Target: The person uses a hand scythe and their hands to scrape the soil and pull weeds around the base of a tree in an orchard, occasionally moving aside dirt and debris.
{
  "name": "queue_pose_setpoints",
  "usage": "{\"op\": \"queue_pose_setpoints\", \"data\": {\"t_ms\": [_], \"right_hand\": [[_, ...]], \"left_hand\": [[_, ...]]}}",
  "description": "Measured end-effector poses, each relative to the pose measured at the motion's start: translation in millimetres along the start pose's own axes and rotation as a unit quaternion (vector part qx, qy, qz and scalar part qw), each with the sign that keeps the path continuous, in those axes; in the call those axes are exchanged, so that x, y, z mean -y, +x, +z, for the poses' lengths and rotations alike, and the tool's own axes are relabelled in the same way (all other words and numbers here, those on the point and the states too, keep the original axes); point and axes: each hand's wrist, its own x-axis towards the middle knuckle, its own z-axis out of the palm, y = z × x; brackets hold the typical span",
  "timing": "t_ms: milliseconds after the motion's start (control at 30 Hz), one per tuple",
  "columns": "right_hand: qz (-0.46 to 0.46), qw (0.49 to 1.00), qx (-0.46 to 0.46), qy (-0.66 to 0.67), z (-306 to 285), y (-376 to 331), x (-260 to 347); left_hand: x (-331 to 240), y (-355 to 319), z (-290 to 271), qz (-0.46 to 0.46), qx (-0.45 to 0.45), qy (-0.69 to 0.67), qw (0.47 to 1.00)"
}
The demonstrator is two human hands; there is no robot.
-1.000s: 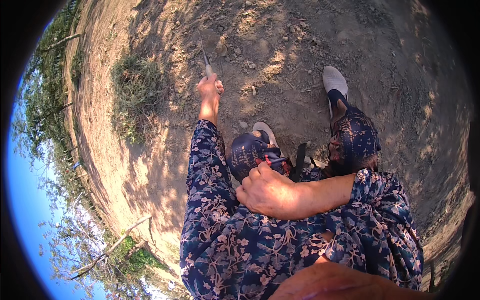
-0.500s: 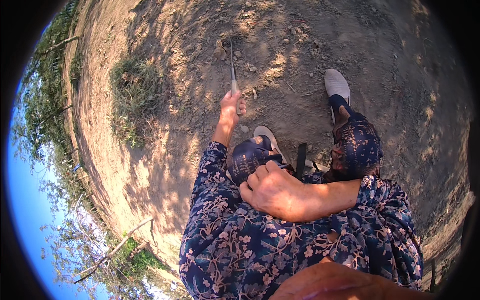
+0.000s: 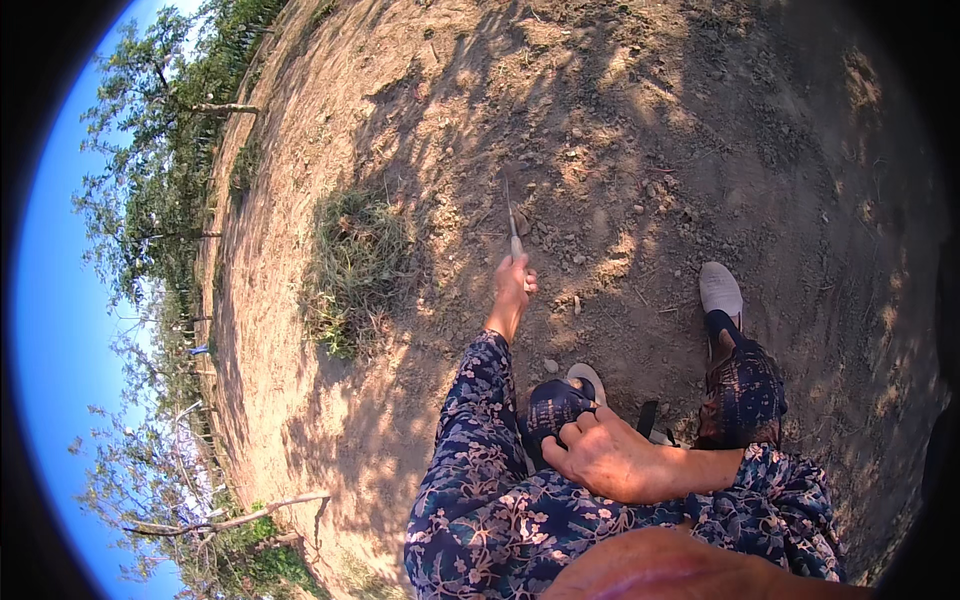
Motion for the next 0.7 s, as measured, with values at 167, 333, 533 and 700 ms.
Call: {"op": "queue_pose_setpoints", "data": {"t_ms": [167,333,533,700], "right_hand": [[0.040,0.999,0.020,0.004,-4.9,-9.8,-15.7],[0.049,0.998,0.026,0.014,-10.8,-9.7,-18.8],[0.041,0.998,0.000,0.040,-12.3,-13.8,-18.2],[0.014,1.000,0.009,0.010,-11.0,-13.9,-17.3]], "left_hand": [[-52.1,75.4,12.7,0.021,-0.023,-0.093,0.995],[-10.2,87.0,7.6,-0.036,0.006,-0.108,0.994],[59.7,14.7,8.1,-0.059,0.085,-0.089,0.991],[63.6,-10.6,4.2,-0.039,-0.014,-0.002,0.999]]}}
